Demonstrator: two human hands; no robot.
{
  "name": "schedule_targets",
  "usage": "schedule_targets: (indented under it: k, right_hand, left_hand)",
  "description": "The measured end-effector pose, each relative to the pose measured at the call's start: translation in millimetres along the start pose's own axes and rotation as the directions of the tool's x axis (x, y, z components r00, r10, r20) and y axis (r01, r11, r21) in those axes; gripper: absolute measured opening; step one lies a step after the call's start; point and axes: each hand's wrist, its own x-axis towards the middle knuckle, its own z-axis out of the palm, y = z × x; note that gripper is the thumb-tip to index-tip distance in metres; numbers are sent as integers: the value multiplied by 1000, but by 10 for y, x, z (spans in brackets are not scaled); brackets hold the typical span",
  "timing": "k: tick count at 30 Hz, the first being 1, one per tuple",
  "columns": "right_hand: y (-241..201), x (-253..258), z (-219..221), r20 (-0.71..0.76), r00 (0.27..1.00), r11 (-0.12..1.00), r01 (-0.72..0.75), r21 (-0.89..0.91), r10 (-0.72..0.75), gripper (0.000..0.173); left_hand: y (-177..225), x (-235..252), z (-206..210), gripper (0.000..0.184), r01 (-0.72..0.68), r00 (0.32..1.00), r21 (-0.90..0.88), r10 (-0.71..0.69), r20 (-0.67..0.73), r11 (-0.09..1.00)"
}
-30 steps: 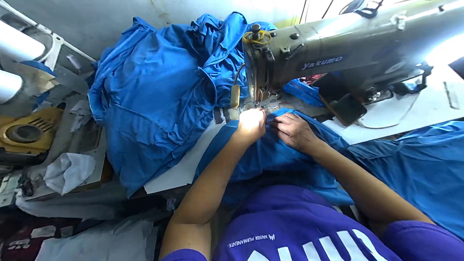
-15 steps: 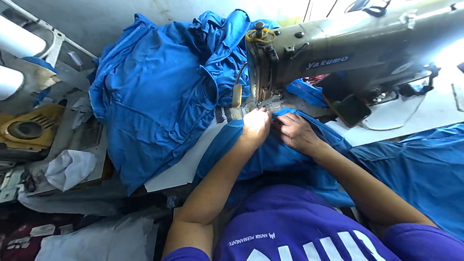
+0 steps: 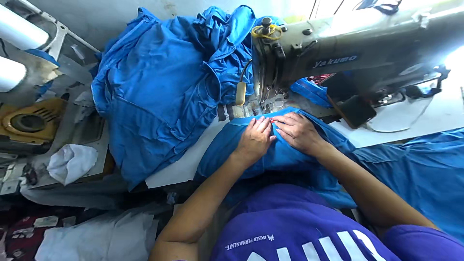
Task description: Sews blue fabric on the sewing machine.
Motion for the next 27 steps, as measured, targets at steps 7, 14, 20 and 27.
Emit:
schedule_targets:
  k: [7,14,20,27]
  right_hand:
    - [43,-8,-32,-9,999,992,-51,113,52,33]
    - [135,56,-252,110,983,928,-176,329,147,32]
    - [217,10,-218,184,981,990,36,140,-62,39]
    - [246,13,-99,165,982,990,77,121,-96,42]
  left_hand:
    - [0,46,61,48,-43,999,-30,42,-13,999]
    - [-47,64,83,44,-64,996,-27,62,-56,998]
    - [-74,47,70,44,-58,998,-46,57,-29,997]
    - [-133,45,50,46,-37,999,-44,37,-11,998]
